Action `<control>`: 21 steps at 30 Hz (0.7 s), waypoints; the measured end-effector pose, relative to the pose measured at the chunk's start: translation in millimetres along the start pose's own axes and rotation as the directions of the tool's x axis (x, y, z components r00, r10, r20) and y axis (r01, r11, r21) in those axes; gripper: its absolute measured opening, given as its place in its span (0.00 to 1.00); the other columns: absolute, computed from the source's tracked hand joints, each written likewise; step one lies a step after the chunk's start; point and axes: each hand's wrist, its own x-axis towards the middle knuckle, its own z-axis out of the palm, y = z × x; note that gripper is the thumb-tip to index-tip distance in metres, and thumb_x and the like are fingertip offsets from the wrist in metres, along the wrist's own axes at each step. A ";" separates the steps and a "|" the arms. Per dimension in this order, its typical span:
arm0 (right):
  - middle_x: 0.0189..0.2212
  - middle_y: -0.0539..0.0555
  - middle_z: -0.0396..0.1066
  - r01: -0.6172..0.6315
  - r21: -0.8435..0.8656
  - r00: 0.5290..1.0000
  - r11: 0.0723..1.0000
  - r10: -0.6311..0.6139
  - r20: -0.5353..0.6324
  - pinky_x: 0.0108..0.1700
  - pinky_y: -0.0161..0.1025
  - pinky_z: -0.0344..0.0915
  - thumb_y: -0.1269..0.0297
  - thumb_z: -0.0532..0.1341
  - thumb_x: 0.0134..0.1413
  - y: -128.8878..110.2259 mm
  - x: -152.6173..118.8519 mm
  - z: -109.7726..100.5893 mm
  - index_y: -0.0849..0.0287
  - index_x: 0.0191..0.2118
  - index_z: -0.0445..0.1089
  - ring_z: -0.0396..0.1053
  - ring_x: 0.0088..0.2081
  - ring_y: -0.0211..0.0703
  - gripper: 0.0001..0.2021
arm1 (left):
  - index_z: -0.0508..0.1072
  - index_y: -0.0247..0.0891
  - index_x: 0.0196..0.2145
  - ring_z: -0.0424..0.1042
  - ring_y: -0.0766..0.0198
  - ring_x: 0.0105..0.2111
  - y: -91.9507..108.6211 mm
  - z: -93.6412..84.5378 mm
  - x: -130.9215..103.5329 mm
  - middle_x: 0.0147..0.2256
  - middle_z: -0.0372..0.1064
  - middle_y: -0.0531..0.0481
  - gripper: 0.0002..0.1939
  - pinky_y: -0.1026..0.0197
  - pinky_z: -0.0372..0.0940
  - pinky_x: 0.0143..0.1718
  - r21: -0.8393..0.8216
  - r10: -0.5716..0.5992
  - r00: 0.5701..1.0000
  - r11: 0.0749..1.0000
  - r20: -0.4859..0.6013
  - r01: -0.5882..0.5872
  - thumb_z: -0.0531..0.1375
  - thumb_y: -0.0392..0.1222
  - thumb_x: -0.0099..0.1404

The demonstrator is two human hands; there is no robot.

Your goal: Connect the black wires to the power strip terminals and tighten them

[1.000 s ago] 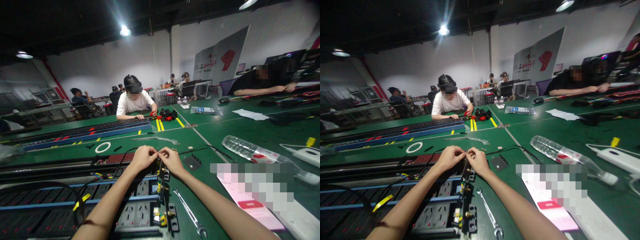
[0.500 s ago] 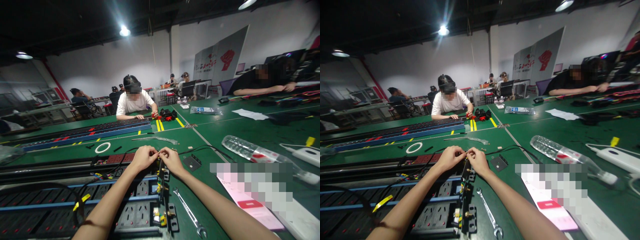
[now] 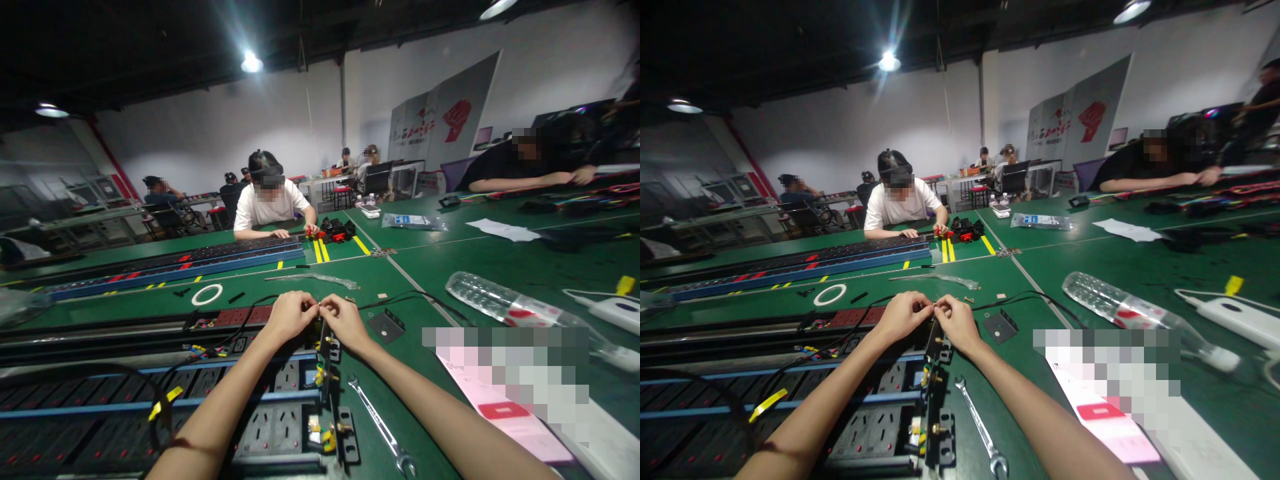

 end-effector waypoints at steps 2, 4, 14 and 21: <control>0.25 0.50 0.72 0.003 0.001 1.000 1.000 -0.003 0.004 0.29 0.34 0.61 0.62 0.59 0.55 -0.1 -0.2 0.0 0.59 0.33 0.70 0.68 0.25 0.39 0.07 | 0.82 0.42 0.35 0.75 0.58 0.33 0.4 0.0 0.3 0.34 0.80 0.49 0.10 0.62 0.61 0.33 -0.018 -0.007 1.000 1.000 0.009 0.007 0.60 0.43 0.65; 0.25 0.50 0.72 0.001 0.005 1.000 1.000 -0.001 0.008 0.29 0.34 0.61 0.62 0.59 0.55 -0.3 -0.6 -0.2 0.59 0.33 0.70 0.67 0.25 0.38 0.07 | 0.81 0.42 0.35 0.75 0.59 0.32 -0.5 0.0 0.6 0.34 0.80 0.50 0.10 0.63 0.62 0.32 -0.064 -0.014 1.000 0.998 0.020 0.015 0.59 0.44 0.64; 0.25 0.49 0.71 -0.022 0.013 1.000 1.000 0.022 0.008 0.27 0.33 0.60 0.61 0.59 0.54 0.1 0.4 0.6 0.58 0.34 0.70 0.66 0.24 0.38 0.07 | 0.75 0.38 0.48 0.72 0.63 0.27 -12.5 0.1 1.9 0.34 0.80 0.51 0.19 0.65 0.63 0.28 -0.265 0.013 0.999 0.964 0.048 0.000 0.60 0.41 0.59; 0.22 0.45 0.66 -0.045 0.001 0.999 0.999 0.045 0.000 0.25 0.34 0.54 0.65 0.55 0.53 -10.8 -1.8 -2.7 0.57 0.36 0.69 0.61 0.21 0.37 0.07 | 0.75 0.39 0.48 0.72 0.62 0.29 -11.8 1.3 1.6 0.34 0.80 0.51 0.17 0.63 0.63 0.31 -0.257 0.015 1.000 0.966 0.016 -0.010 0.61 0.41 0.61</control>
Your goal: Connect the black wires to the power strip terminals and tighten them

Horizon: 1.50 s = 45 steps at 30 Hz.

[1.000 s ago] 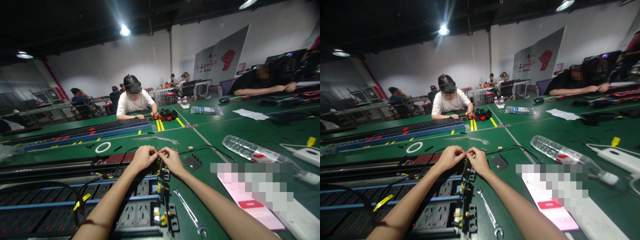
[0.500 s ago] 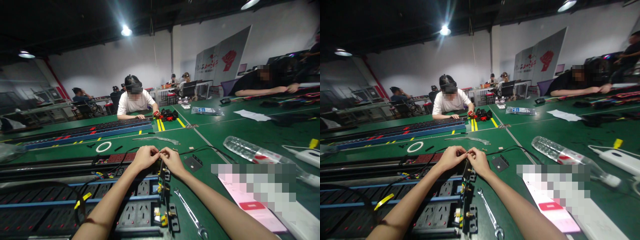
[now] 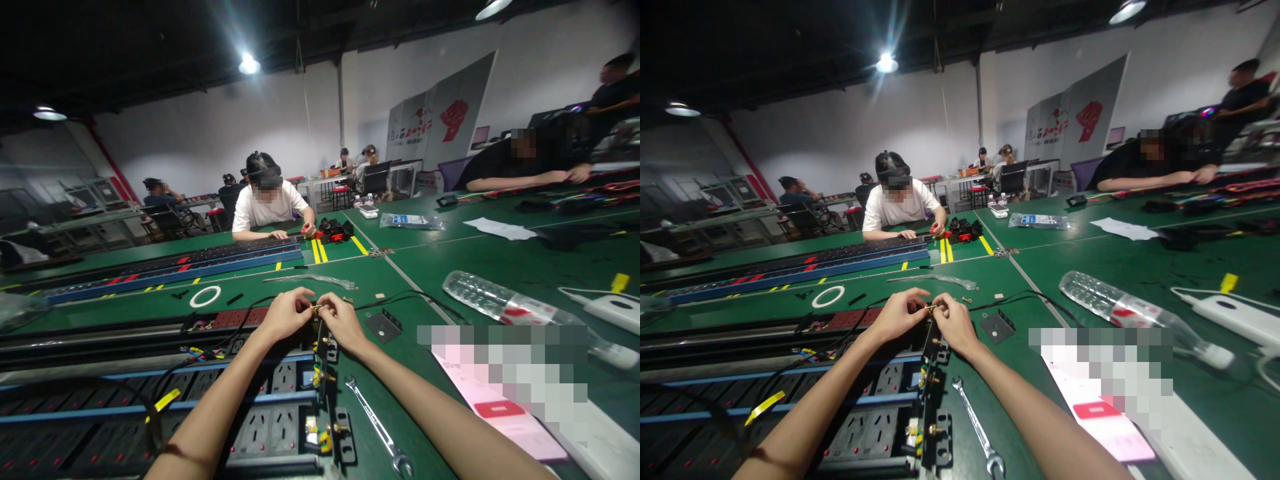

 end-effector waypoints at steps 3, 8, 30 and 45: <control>0.23 0.47 0.68 -0.003 -0.002 1.000 1.000 0.003 0.008 0.26 0.34 0.55 0.61 0.54 0.56 -3.1 -0.8 -1.5 0.56 0.34 0.67 0.62 0.22 0.38 0.07 | 0.75 0.39 0.47 0.73 0.62 0.29 0.8 0.2 -0.4 0.34 0.80 0.51 0.16 0.63 0.64 0.32 -0.003 0.009 1.000 1.000 -0.004 -0.009 0.61 0.42 0.62; 0.25 0.48 0.69 -0.005 -0.007 1.000 1.000 0.005 0.005 0.28 0.35 0.58 0.62 0.53 0.56 -1.4 -0.3 -1.4 0.55 0.33 0.66 0.65 0.24 0.40 0.06 | 0.75 0.40 0.47 0.73 0.62 0.30 0.3 1.6 -0.6 0.34 0.80 0.52 0.14 0.63 0.64 0.33 -0.026 0.026 1.000 0.999 -0.008 -0.027 0.62 0.41 0.63; 0.26 0.48 0.69 -0.070 -0.115 0.993 0.991 0.058 -0.103 0.33 0.37 0.62 0.61 0.50 0.59 7.3 4.0 -2.1 0.53 0.34 0.62 0.70 0.29 0.44 0.07 | 0.79 0.40 0.43 0.75 0.61 0.34 5.0 11.6 -0.3 0.37 0.79 0.50 0.09 0.62 0.67 0.39 0.041 0.062 0.997 0.997 -0.044 -0.061 0.63 0.37 0.64; 0.28 0.55 0.77 -0.184 -0.547 0.978 0.816 0.209 -0.018 0.31 0.38 0.57 0.68 0.56 0.56 -24.3 37.1 -60.6 0.54 0.30 0.72 0.72 0.29 0.47 0.08 | 0.80 0.41 0.41 0.72 0.58 0.38 1.3 9.6 0.5 0.38 0.78 0.49 0.09 0.59 0.66 0.41 0.124 0.097 0.995 0.988 -0.005 -0.095 0.61 0.40 0.65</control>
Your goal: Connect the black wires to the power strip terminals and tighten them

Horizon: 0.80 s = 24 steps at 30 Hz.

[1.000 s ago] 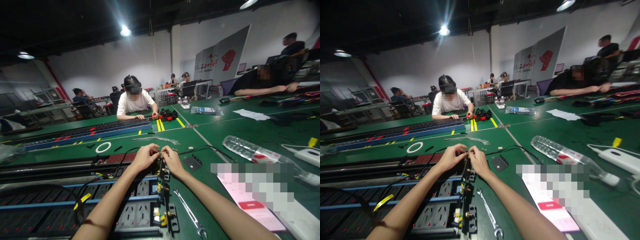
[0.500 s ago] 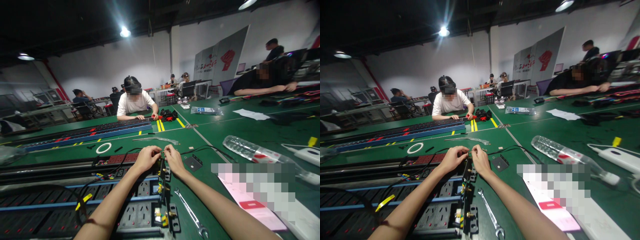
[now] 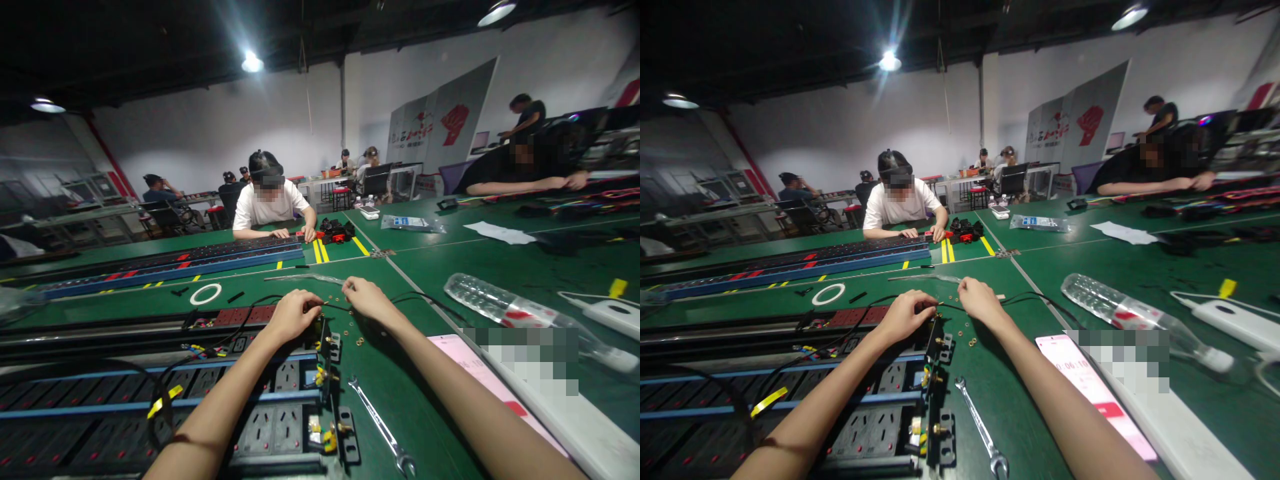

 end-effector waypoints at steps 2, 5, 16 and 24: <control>0.28 0.58 0.78 0.024 -0.139 0.996 0.990 -0.012 0.087 0.31 0.39 0.57 0.70 0.59 0.52 2.7 -0.8 -4.7 0.54 0.28 0.74 0.73 0.29 0.48 0.08 | 0.80 0.41 0.41 0.72 0.58 0.37 0.9 0.0 -0.3 0.37 0.78 0.49 0.09 0.59 0.66 0.40 -0.001 -0.002 1.000 1.000 -0.002 0.002 0.61 0.39 0.65; 0.33 0.62 0.79 -0.014 -0.303 0.989 0.953 0.059 0.138 0.30 0.40 0.58 0.71 0.61 0.48 6.3 -1.6 -12.2 0.54 0.28 0.77 0.74 0.31 0.51 0.07 | 0.80 0.41 0.39 0.72 0.59 0.35 2.1 -0.4 -1.1 0.35 0.79 0.51 0.08 0.60 0.65 0.39 0.000 0.002 1.000 1.000 -0.015 -0.002 0.61 0.39 0.64; 0.39 0.62 0.79 -0.120 -0.449 0.989 0.886 0.148 0.028 0.37 0.45 0.64 0.75 0.61 0.46 19.6 5.8 -63.2 0.53 0.36 0.80 0.76 0.40 0.56 0.14 | 0.80 0.41 0.35 0.71 0.58 0.35 2.8 -0.9 -1.5 0.33 0.79 0.52 0.06 0.59 0.62 0.35 0.004 -0.003 1.000 1.000 -0.021 0.003 0.62 0.42 0.65; 0.38 0.65 0.78 -0.082 -0.523 0.935 0.848 0.247 0.253 0.41 0.44 0.66 0.76 0.64 0.43 -1.0 -7.6 -46.0 0.59 0.32 0.78 0.77 0.42 0.56 0.09 | 0.79 0.41 0.34 0.71 0.59 0.34 5.0 -2.0 -1.9 0.33 0.78 0.52 0.06 0.60 0.62 0.35 -0.010 -0.003 1.000 1.000 -0.021 0.003 0.61 0.41 0.65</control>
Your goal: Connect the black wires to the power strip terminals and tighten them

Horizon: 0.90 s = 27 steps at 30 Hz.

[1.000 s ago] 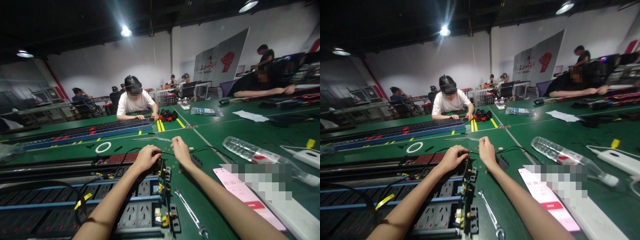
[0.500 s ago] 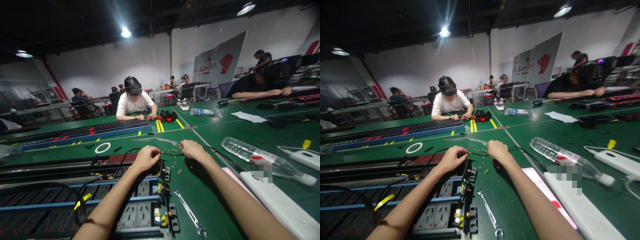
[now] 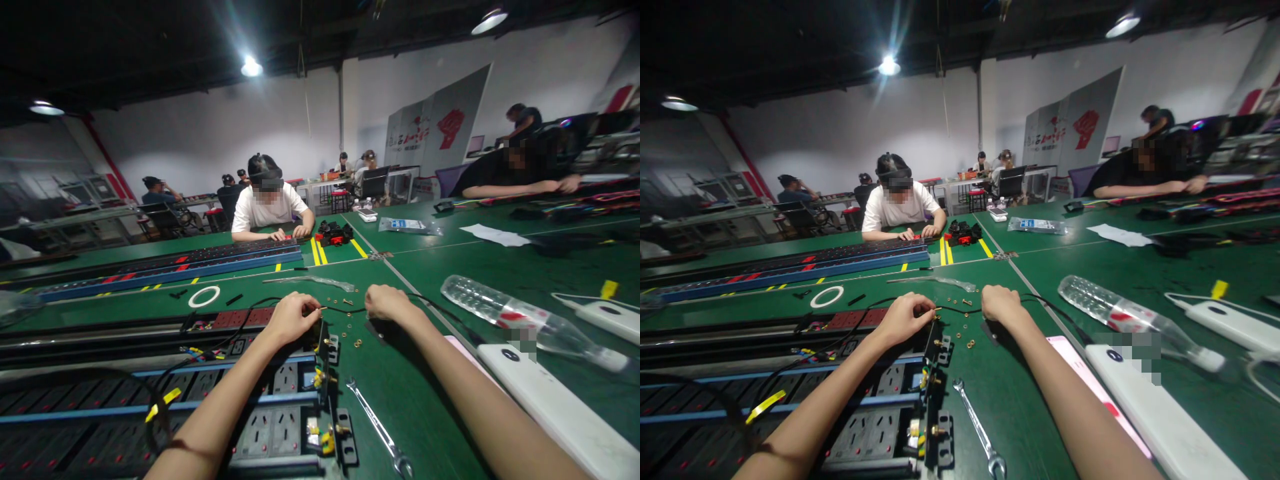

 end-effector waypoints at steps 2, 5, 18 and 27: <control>0.41 0.66 0.78 -0.009 -0.050 0.999 0.999 0.011 0.031 0.43 0.44 0.67 0.77 0.65 0.42 -3.0 0.5 3.7 0.61 0.34 0.78 0.76 0.44 0.57 0.10 | 0.79 0.41 0.34 0.71 0.59 0.34 0.0 0.4 0.1 0.33 0.78 0.52 0.06 0.60 0.61 0.35 0.005 0.000 1.000 1.000 -0.001 0.000 0.62 0.41 0.65; 0.44 0.67 0.77 -0.005 -0.072 0.999 0.997 0.008 0.042 0.43 0.45 0.69 0.77 0.66 0.41 -3.8 4.4 9.4 0.63 0.37 0.78 0.76 0.46 0.59 0.13 | 0.79 0.41 0.34 0.71 0.59 0.34 -0.6 1.3 0.3 0.33 0.78 0.52 0.06 0.60 0.61 0.35 0.014 0.001 1.000 1.000 -0.004 -0.001 0.62 0.41 0.65; 0.47 0.75 0.75 0.038 -0.059 0.997 0.998 -0.034 0.067 0.42 0.45 0.70 0.76 0.62 0.48 -6.3 8.1 17.8 0.68 0.46 0.78 0.75 0.48 0.63 0.17 | 0.79 0.41 0.35 0.71 0.59 0.35 -1.9 1.7 -0.2 0.33 0.77 0.51 0.06 0.60 0.62 0.35 0.013 -0.001 1.000 1.000 -0.007 0.001 0.61 0.40 0.64; 0.47 0.73 0.76 0.050 -0.088 0.996 0.995 -0.044 0.072 0.42 0.44 0.71 0.74 0.66 0.46 -13.6 4.9 19.5 0.68 0.46 0.78 0.76 0.48 0.62 0.18 | 0.79 0.41 0.34 0.71 0.59 0.35 -2.8 2.7 -0.3 0.33 0.77 0.51 0.06 0.60 0.62 0.35 0.016 0.005 1.000 1.000 -0.014 -0.005 0.61 0.41 0.64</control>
